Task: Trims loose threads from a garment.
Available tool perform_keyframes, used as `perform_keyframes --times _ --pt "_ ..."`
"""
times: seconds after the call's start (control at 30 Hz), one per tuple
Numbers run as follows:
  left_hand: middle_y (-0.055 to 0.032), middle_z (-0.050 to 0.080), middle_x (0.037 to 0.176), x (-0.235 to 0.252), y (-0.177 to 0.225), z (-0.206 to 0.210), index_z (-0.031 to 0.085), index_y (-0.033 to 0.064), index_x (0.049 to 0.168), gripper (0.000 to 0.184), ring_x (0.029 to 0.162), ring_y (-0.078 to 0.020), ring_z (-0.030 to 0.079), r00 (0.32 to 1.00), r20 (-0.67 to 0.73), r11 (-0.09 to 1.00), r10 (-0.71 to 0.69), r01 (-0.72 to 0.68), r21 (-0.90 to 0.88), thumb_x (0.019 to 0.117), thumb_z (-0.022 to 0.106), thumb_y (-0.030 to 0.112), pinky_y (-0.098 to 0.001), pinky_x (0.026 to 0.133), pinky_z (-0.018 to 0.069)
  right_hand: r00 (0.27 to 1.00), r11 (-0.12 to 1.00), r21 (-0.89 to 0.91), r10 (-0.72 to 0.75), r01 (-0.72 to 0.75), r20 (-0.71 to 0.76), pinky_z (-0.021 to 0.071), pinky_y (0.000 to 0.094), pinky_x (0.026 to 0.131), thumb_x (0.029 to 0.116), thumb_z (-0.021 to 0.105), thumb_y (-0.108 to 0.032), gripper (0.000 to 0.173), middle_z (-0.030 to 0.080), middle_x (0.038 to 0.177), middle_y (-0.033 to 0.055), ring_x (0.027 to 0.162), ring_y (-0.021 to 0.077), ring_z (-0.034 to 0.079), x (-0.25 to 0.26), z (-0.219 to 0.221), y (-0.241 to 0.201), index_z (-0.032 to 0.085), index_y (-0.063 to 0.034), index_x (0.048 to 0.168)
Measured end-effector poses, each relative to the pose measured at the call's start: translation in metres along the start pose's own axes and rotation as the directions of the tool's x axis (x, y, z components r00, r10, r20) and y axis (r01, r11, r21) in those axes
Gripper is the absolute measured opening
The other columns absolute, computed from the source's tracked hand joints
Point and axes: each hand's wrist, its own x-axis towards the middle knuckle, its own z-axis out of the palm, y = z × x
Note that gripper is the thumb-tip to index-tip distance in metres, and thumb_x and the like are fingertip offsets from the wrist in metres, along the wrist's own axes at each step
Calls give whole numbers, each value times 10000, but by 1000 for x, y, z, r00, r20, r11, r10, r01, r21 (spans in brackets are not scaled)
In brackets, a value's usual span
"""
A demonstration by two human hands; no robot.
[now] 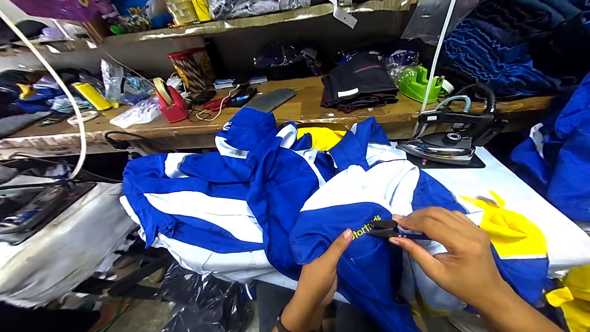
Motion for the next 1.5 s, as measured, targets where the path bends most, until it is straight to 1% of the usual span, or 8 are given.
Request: perform_keyframes --times 0.2,0.7,0.87,0.93,1.0,1.13,1.3,1.5 --pt "-117 741 998 1 0 2 684 -35 1070 141 985 -167 715 1000 -3 1000 7 -7 10 930 671 -18 -347 940 579 999 998 -43 -34 35 10 452 336 727 991 632 -404 278 751 941 17 835 142 650 3 0 -2 796 -187 1046" --pt "-115 739 1002 0 0 3 673 -38 1081 155 984 -163 716 999 -36 999 25 -24 35 926 670 -28 -348 939 581 1000 998 -54 -22 21 -17 483 318 710 995 630 -382 285 748 927 39 835 150 667 -1 7 -3 787 -149 1041" --pt "-115 740 1015 0 0 2 676 -33 1095 152 995 -165 714 1000 -17 1000 10 -10 25 948 656 -5 -351 949 577 998 997 48 62 -62 -10 507 240 669 985 644 -389 325 724 913 43 799 87 651 -9 16 -3 759 -92 1050" --pt "-112 739 1016 1 -1 2 673 -33 1096 150 995 -162 713 999 -29 999 15 -14 30 950 652 -5 -345 947 577 994 990 96 105 -105 0 513 182 650 975 654 -388 335 719 909 35 788 44 642 -11 19 -4 755 -77 1045" --pt "-113 737 1019 1 -3 3 668 -38 1101 155 998 -160 712 999 -47 999 15 -13 38 950 653 -6 -341 948 576 992 986 114 125 -125 3 513 163 655 972 657 -379 333 714 910 34 791 31 639 -14 22 -6 753 -69 1047" --pt "-120 739 1006 -2 -4 3 676 -39 1085 154 985 -164 715 999 -41 999 -2 4 46 933 671 -16 -345 943 578 993 989 98 112 -109 -23 513 182 664 976 662 -372 321 718 911 40 793 45 641 -14 24 -8 761 -74 1048" --pt "-122 737 1012 -1 -3 1 676 -41 1090 158 989 -171 714 999 -46 999 -11 13 42 934 670 -12 -352 943 579 992 984 132 125 -120 -32 506 158 662 965 680 -364 308 708 903 28 787 25 627 -11 16 -3 764 -77 1040" --pt "-121 737 1005 2 -2 2 681 -36 1083 153 990 -168 712 999 -32 999 2 0 43 931 669 -15 -346 943 577 999 998 41 42 -42 -6 517 260 688 994 642 -387 305 739 920 31 819 91 666 -11 5 -6 777 -117 1039"
